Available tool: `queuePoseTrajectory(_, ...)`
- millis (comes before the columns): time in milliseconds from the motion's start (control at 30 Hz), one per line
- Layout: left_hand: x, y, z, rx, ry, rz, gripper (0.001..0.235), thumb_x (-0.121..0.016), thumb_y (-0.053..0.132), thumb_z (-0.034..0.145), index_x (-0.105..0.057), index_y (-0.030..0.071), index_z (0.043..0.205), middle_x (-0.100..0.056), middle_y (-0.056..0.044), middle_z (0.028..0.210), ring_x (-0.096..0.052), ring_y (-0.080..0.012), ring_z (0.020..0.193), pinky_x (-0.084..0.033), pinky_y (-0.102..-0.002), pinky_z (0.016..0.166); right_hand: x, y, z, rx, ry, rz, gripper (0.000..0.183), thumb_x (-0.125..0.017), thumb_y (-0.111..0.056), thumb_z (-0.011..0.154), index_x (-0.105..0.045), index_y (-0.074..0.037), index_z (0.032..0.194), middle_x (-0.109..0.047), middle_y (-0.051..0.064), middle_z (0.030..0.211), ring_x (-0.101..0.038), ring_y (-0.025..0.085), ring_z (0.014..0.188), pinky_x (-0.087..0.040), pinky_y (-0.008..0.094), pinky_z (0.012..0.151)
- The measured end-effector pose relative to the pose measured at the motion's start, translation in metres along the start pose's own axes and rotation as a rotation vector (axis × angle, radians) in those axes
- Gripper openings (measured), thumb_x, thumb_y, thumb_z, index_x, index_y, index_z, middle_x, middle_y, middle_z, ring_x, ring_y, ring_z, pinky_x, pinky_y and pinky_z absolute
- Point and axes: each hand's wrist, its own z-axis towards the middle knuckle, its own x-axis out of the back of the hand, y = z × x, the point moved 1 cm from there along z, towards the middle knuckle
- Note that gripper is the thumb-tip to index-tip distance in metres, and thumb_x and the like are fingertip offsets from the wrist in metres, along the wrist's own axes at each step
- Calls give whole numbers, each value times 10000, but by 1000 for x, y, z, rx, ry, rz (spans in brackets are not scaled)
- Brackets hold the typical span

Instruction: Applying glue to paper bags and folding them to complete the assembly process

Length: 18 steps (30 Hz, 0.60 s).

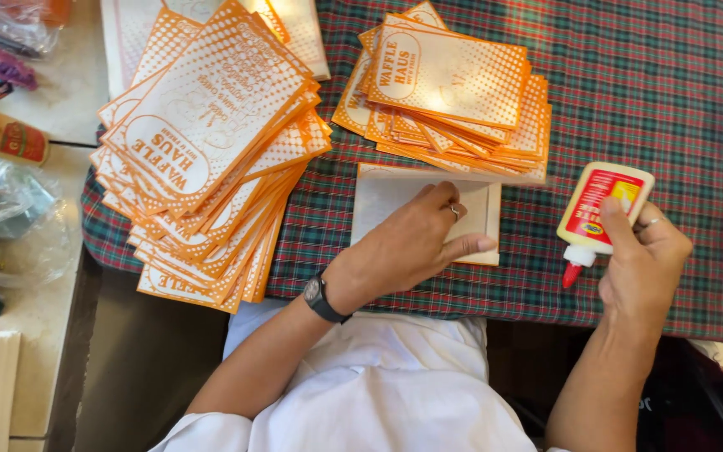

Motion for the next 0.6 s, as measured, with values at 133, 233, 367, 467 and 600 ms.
queuePoseTrajectory(133, -21, 7, -10, -201, 30, 753, 517, -526, 563, 1024, -663, 78, 911, -642, -88, 856, -609, -268, 925, -490, -380, 882, 9, 2, 5, 153, -56, -448, 305, -842, -195, 1018, -760, -10, 1246, -658, 114, 1094, -665, 167, 861, -568, 290, 713)
queuePoseTrajectory(233, -13, 21, -23, -240, 14, 429, 363, -616, 334, 1030, -658, 62, 794, -549, -85, 830, -583, -303, 757, -487, -468, 657, 4, -5, -3, 648, 30, -533, 403, -879, 74, 1024, -711, 182, 1374, -549, 267, 1187, -625, 337, 909, -597, 427, 771)
queuePoseTrajectory(367, 16, 53, -58, -503, 85, 258, 119, -555, 20, 1093, -586, -58, 1009, -509, -109, 895, -494, -268, 736, -439, -406, 645, -8, -33, -38, 779, -45, -327, 111, -809, 110, 1086, -733, 119, 1166, -644, 261, 1150, -650, 353, 1077, -557, 435, 949)
queuePoseTrajectory(467, 29, 42, -74, -448, 121, 329, 147, -520, 17, 1084, -615, -92, 1110, -583, -147, 974, -561, -291, 791, -475, -396, 687, -25, -57, -52, 964, -208, -274, 78, -789, 86, 998, -721, 93, 1036, -701, 257, 1089, -705, 407, 1046, -588, 491, 964)
queuePoseTrajectory(600, 36, 23, -85, -302, 284, 539, 102, -607, -17, 1032, -683, -57, 1089, -665, -186, 1106, -638, -339, 962, -533, -420, 796, -37, -56, -67, 1091, -504, -211, 167, -761, 93, 899, -707, 77, 1056, -718, 240, 1123, -727, 441, 1113, -621, 483, 983)
